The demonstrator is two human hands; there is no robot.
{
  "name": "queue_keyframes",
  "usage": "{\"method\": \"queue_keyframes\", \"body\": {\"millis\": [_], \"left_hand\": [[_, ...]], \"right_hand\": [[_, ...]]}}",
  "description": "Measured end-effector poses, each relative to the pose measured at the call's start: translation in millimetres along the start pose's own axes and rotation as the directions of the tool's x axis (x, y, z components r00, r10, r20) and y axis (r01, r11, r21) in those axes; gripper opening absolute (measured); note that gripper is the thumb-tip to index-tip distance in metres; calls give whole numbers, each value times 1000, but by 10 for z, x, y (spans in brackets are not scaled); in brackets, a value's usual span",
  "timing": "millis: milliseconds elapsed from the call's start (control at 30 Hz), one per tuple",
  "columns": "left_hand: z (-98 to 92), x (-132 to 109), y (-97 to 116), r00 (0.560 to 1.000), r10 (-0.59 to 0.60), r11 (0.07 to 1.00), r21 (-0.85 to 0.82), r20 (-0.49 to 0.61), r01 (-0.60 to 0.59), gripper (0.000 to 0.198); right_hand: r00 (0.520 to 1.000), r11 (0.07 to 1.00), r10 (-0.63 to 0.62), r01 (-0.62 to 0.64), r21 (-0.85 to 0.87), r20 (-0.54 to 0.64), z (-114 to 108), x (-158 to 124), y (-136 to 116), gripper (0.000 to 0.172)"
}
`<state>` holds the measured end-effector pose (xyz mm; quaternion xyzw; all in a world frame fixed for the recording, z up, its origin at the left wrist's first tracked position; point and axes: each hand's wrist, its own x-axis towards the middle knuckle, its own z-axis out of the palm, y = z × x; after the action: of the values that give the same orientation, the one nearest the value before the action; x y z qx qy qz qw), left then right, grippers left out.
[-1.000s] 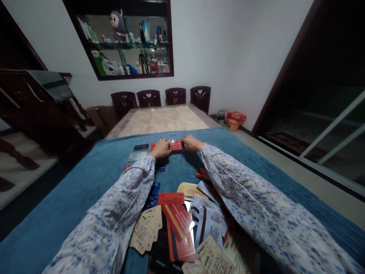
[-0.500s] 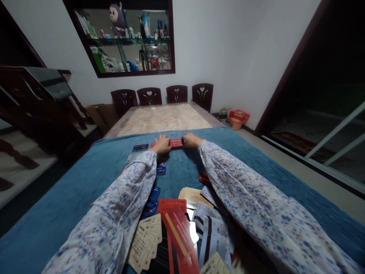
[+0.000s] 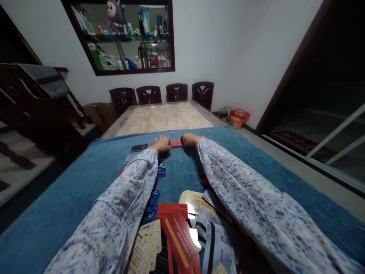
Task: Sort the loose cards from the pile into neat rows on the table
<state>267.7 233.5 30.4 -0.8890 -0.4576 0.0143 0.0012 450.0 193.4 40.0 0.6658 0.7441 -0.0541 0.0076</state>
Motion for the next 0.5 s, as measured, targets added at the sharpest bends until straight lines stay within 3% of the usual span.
{"method": "queue_keyframes", "body": {"millis": [500], "left_hand": [[-54,82,3,999,7,1000,-25,44,-6,30]], "right_hand": [[996,1000,20,-22,19,81,-69,42,-41,45]]}}
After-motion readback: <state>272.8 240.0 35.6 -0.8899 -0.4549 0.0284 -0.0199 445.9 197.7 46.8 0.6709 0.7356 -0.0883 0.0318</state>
